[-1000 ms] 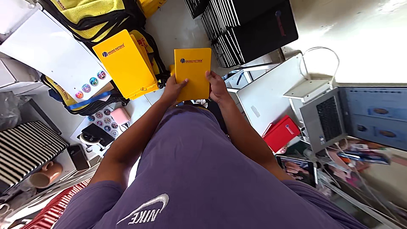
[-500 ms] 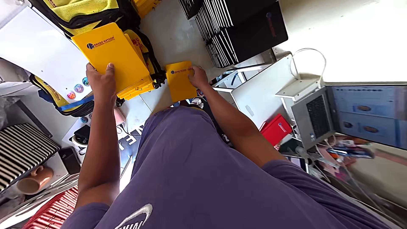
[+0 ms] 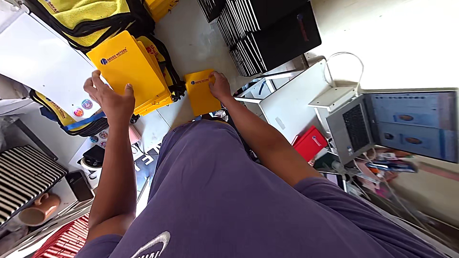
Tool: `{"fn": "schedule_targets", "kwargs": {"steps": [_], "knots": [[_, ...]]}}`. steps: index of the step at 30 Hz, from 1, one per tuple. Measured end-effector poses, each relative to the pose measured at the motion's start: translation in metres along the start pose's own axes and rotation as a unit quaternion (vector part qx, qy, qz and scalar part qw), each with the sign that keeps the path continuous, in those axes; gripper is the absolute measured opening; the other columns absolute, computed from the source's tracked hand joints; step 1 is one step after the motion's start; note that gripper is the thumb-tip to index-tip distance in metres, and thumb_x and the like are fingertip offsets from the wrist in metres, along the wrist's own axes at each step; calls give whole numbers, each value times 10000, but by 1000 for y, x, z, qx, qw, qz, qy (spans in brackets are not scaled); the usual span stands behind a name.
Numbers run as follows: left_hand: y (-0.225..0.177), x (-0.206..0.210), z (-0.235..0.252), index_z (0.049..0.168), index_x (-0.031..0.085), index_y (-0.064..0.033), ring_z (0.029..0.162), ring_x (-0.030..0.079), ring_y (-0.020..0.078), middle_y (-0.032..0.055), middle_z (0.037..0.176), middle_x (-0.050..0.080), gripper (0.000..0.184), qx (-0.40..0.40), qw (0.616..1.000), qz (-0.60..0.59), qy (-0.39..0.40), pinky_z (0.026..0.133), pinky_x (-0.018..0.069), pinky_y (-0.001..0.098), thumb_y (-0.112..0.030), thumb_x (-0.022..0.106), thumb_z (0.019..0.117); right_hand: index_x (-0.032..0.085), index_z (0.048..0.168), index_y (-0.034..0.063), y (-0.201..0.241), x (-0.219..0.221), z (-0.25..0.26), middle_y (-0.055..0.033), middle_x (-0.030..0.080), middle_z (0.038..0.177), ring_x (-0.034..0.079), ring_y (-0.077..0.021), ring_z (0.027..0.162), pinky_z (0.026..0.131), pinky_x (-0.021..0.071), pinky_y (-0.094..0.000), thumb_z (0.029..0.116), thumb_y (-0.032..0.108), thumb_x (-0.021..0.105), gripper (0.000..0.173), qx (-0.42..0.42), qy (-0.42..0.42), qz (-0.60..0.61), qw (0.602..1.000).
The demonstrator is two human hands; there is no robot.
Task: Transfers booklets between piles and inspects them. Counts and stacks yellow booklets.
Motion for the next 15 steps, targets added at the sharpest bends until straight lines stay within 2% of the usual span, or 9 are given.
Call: {"fn": "schedule_targets", "kwargs": {"steps": [1,4,7,9,12,15], "knots": [[-16,-4,-5,1533,394,-21,1398,405,435,314,1544,340,792,37,999,2,-2,1100,422,535,-300,730,872,648,1315,140,0,0,0,-155,644,1307,630,-328,1218,978,545,-529,932,141,683,385,-1,0,-1,1000],[-69,0,-22,1480,471,-8,1387,456,410,286,1568,354,638,131,989,-9,68,1041,502,520,-245,698,932,660,1312,149,1,-2,1,-150,653,1299,628,-326,1222,983,542,-537,922,146,695,391,-2,9,-6,1000],[-121,31,-48,1357,609,-42,1352,492,383,251,1520,428,454,229,962,-37,142,1052,502,512,-196,699,939,666,1302,152,2,-4,3,-149,658,1289,628,-325,1221,987,538,-541,916,152,704,388,-2,19,-12,1000],[-146,63,-67,1316,648,-87,1360,495,356,204,1495,479,406,285,936,-46,203,1089,483,508,-203,715,933,666,1301,152,2,-5,4,-155,650,1292,628,-335,1213,972,542,-552,914,151,708,389,2,30,-10,999],[-157,125,-82,1284,668,-136,1333,514,322,144,1455,519,382,319,901,-51,289,1081,487,493,-230,735,920,665,1285,156,2,-5,8,-161,642,1272,628,-344,1194,944,549,-560,912,171,716,377,0,43,-8,999],[-139,191,-72,1323,639,-133,1303,522,355,143,1432,535,425,284,894,-22,346,1049,493,530,-231,724,918,663,1289,140,0,-5,14,-188,634,1269,623,-362,1187,932,547,-573,908,184,718,388,-5,62,-6,998]]}}
Point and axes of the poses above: each hand's wrist, its own z-axis towards the middle knuckle, its own x-axis out of the palm, y = z × x, the point moved 6 cm from there along z, towards the middle knuckle
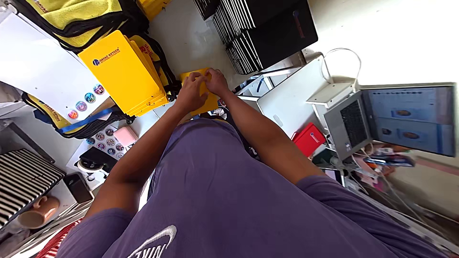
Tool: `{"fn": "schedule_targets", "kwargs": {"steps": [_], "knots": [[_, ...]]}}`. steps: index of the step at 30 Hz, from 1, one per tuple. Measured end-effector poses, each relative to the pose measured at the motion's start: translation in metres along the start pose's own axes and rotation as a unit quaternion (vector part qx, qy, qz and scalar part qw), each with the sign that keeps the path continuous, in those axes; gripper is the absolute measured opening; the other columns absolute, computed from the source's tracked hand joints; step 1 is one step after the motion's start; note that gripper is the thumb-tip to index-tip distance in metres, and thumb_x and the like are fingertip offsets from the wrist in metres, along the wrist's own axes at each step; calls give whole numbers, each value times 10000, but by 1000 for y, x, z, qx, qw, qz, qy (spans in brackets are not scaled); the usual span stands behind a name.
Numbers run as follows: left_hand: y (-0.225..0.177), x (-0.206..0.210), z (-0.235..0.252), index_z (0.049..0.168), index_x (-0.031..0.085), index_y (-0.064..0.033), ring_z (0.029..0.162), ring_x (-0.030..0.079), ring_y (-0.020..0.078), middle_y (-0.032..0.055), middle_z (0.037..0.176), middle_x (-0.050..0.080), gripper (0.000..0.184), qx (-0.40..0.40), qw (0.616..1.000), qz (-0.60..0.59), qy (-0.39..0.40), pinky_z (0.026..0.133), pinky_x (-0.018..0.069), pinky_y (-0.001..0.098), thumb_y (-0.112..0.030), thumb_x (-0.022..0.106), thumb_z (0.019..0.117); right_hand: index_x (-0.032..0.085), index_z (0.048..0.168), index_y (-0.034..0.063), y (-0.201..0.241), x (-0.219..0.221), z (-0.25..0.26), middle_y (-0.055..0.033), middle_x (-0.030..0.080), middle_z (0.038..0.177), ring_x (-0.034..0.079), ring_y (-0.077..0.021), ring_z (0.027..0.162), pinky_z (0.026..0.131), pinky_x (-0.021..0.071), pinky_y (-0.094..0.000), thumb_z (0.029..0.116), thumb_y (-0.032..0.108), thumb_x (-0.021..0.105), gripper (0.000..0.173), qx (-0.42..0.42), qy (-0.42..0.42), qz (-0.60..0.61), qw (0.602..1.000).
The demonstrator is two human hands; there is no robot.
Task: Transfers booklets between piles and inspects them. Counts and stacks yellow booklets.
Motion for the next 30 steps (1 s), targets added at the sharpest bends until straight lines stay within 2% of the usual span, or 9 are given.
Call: {"fn": "schedule_targets", "kwargs": {"steps": [4,6,11,21,24,26,30], "knots": [[54,34,35,1415,560,-68,1326,513,430,226,1449,520,546,-127,992,8,26,1069,470,591,-178,718,904,646,1302,162,-1,-1,5,-185,600,1311,611,-367,1202,919,550,-584,869,138,735,443,27,32,5,999],[68,42,45,1443,540,-85,1309,520,445,239,1453,507,590,-145,989,28,23,1041,488,597,-156,713,883,648,1294,166,-2,0,8,-183,592,1320,611,-364,1203,915,553,-580,860,136,750,447,30,42,-1,999],[71,56,62,1408,621,-191,1276,519,440,224,1465,476,566,-118,991,67,20,993,509,586,-104,693,853,664,1258,146,-6,2,12,-179,594,1298,613,-353,1191,919,556,-565,855,115,750,413,23,49,6,999],[73,58,64,1357,687,-283,1273,523,387,133,1459,519,486,-91,990,108,15,986,508,552,-86,608,920,662,1274,144,-16,3,9,-155,629,1275,620,-322,1196,974,545,-527,892,139,756,394,-10,9,62,998],[74,57,63,1341,694,-276,1273,524,392,142,1455,520,468,-88,991,97,16,983,508,559,-92,612,920,657,1280,137,-14,2,5,-149,638,1277,623,-316,1201,986,542,-519,894,131,755,398,-14,-2,59,998],[75,56,61,1339,686,-232,1286,522,383,145,1455,516,446,-96,992,80,10,1003,504,554,-107,635,914,667,1273,142,-12,2,4,-144,643,1290,619,-311,1223,998,540,-517,893,128,752,390,-15,-9,51,999],[76,54,49,1409,597,-136,1298,535,406,200,1472,493,510,-102,994,43,-22,1026,509,560,-123,680,906,682,1255,137,-9,0,3,-139,633,1329,605,-314,1256,1010,535,-531,884,112,750,379,-10,-7,53,998]]}}
Point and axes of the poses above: each hand's wrist, its own z-axis towards the middle knuckle, its own x-axis out of the palm, y = z × x, the point moved 6 cm from there along z, towards the middle knuckle
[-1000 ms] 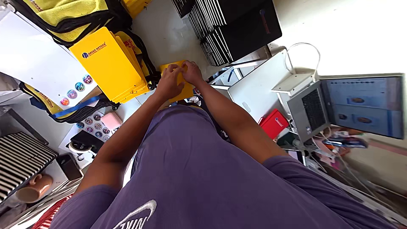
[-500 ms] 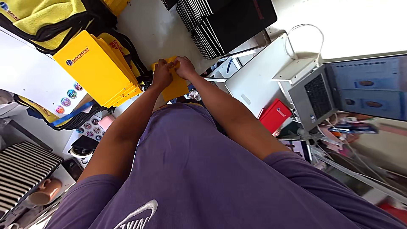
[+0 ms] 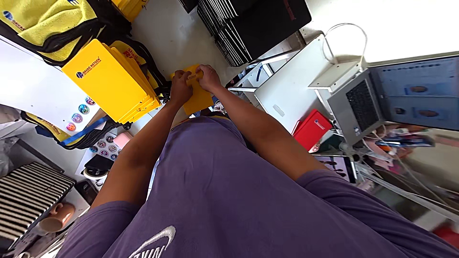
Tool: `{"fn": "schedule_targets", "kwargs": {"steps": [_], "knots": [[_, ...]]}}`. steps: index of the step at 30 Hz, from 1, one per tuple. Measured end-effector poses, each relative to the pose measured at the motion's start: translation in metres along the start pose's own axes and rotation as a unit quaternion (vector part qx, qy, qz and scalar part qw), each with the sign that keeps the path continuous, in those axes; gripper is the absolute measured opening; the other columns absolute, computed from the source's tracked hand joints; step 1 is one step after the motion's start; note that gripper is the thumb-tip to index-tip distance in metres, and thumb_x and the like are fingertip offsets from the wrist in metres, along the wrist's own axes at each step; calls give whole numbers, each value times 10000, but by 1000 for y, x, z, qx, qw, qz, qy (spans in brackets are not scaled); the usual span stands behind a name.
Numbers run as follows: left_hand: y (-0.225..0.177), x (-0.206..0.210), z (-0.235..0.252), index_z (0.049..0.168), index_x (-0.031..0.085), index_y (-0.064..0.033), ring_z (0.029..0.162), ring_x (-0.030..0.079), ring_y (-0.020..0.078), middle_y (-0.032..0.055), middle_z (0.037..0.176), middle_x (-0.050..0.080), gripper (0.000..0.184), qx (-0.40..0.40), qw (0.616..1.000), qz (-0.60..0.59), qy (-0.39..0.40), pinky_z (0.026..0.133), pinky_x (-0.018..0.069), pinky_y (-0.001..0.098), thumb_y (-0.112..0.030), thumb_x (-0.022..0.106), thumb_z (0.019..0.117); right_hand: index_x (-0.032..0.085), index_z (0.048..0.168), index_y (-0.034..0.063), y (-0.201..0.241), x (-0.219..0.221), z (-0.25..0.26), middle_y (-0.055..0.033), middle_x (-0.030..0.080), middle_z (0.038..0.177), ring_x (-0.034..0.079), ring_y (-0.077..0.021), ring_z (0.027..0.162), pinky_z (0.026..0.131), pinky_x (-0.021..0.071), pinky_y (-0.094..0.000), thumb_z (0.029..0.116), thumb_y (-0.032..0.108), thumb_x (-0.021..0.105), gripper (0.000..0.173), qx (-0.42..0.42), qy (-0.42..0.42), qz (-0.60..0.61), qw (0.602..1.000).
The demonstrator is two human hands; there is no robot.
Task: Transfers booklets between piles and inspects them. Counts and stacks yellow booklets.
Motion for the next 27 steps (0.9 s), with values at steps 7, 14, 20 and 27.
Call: {"fn": "schedule_targets", "kwargs": {"steps": [7,14,20,27], "knots": [[6,0,-4,1411,584,-120,1299,536,403,210,1469,491,498,-16,1000,-17,-2,1032,507,551,-151,677,923,728,1124,93,-3,4,9,-138,644,1281,612,-299,1218,1004,525,-509,955,254,706,234,16,-26,21,999],[4,-10,-44,1422,554,-53,1192,617,365,242,1453,494,507,-54,996,-70,-5,984,552,499,-154,665,938,730,1056,45,19,7,9,-40,507,1520,539,-305,1273,963,481,-526,1004,192,526,257,-31,-58,-173,983],[37,7,-97,1443,532,-37,1175,622,386,270,1434,505,565,-102,991,-80,41,991,541,521,-200,687,925,700,1119,-23,27,15,10,-68,461,1558,457,-333,1359,1013,445,-528,1010,104,471,283,-54,-67,-231,969],[60,15,-103,1446,512,-21,1156,661,352,223,1378,599,539,-170,964,-182,94,991,540,549,-213,656,964,686,1123,-26,30,15,6,-66,413,1604,378,-342,1443,1062,406,-564,1012,175,475,312,-80,-33,-241,967]]}}
Point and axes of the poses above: each hand's wrist, its own z-axis towards the middle knuckle, its own x-axis out of the palm, y = z × x, the point moved 6 cm from there along z, towards the middle knuckle
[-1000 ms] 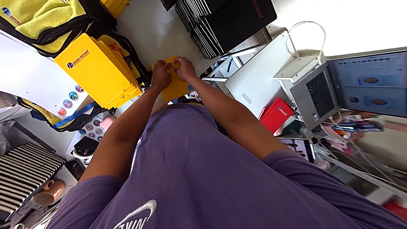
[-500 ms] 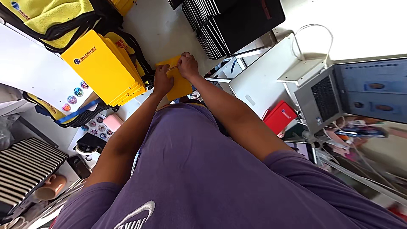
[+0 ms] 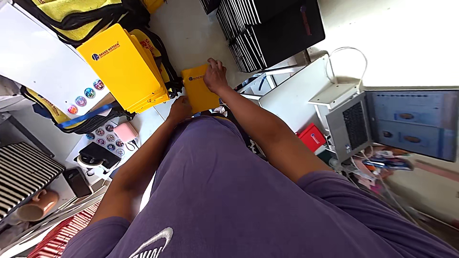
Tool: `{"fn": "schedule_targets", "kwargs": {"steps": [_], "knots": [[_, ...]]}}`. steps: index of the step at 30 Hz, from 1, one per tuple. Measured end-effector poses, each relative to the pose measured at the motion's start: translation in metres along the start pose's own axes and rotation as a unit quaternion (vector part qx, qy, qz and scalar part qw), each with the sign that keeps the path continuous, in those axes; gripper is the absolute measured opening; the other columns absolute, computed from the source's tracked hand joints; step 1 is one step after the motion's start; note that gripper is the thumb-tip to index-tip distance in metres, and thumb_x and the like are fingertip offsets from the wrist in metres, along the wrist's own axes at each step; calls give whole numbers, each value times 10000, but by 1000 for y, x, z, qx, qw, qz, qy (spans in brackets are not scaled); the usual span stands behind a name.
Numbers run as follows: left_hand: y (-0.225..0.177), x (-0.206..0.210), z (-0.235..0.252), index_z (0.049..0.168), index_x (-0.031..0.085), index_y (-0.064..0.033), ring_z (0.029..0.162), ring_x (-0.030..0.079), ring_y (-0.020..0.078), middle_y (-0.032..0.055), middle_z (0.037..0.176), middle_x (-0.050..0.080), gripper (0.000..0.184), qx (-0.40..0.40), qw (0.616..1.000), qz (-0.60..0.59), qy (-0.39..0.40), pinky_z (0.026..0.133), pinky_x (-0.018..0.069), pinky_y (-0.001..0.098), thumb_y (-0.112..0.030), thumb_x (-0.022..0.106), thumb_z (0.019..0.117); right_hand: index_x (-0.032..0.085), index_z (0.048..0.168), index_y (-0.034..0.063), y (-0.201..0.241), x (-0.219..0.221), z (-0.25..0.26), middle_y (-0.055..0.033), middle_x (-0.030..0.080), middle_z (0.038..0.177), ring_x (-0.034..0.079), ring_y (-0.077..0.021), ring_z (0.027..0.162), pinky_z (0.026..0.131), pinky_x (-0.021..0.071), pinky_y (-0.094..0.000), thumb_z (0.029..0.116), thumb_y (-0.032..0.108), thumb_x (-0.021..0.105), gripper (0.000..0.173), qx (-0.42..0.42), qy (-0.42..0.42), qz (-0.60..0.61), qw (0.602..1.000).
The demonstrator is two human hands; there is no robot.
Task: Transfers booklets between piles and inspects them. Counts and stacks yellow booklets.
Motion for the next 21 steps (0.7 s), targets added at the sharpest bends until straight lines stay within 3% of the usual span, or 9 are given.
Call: {"fn": "schedule_targets", "kwargs": {"steps": [5,8,10,11,13,15,18,21], "knots": [[-6,7,6,1440,471,31,1207,634,337,230,1312,636,585,-49,995,-81,12,1037,503,542,-235,671,959,713,1062,-13,3,-18,-16,-117,418,1599,333,-397,1479,1055,409,-634,1004,265,545,330,12,29,56,998],[-7,7,8,1408,495,39,1191,629,344,242,1283,637,565,-63,994,-91,10,1026,500,546,-249,676,956,713,1050,12,-12,-17,-20,-122,460,1568,391,-367,1453,1083,411,-613,1008,258,548,299,38,45,150,987],[-7,7,9,1384,520,36,1184,629,353,245,1272,641,558,-66,994,-90,6,1017,500,558,-259,688,942,687,1144,-26,-30,-13,-24,-164,554,1475,502,-306,1389,1128,434,-526,1037,224,512,323,78,30,281,956],[-7,7,9,1380,526,34,1185,628,354,244,1270,641,557,-67,994,-89,5,1017,499,562,-262,694,939,668,1215,-43,-41,-10,-28,-188,616,1389,584,-289,1298,1089,479,-494,1059,228,487,361,121,8,349,929],[-9,7,8,1381,526,31,1198,619,365,247,1279,635,566,-68,994,-81,1,1019,493,577,-260,700,928,611,1321,-22,-64,4,-39,-209,653,1248,639,-295,1136,976,528,-482,1088,318,470,436,239,-36,453,858],[-11,7,6,1380,519,29,1195,615,374,252,1276,629,576,-72,994,-79,-4,1009,494,590,-246,709,911,573,1343,1,-77,23,-51,-202,648,1203,649,-297,1039,888,551,-485,1051,400,564,494,301,-34,470,829],[-12,13,9,1419,499,8,1149,639,362,253,1299,615,590,-82,991,-103,19,962,535,552,-230,703,918,631,1327,18,-66,34,-66,-210,672,1258,649,-351,1175,1019,518,-573,948,407,723,551,262,46,371,890],[-17,22,13,1410,533,-35,1195,620,412,281,1339,588,595,-86,991,-93,37,952,554,567,-263,731,896,615,1323,11,-55,31,-79,-235,671,1241,634,-397,1192,1029,493,-611,914,420,764,597,271,54,295,914]]}}
Point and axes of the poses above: each hand's wrist, its own z-axis towards the middle knuckle, its own x-axis out of the palm, y = z × x, the point moved 6 cm from there along z, towards the middle knuckle
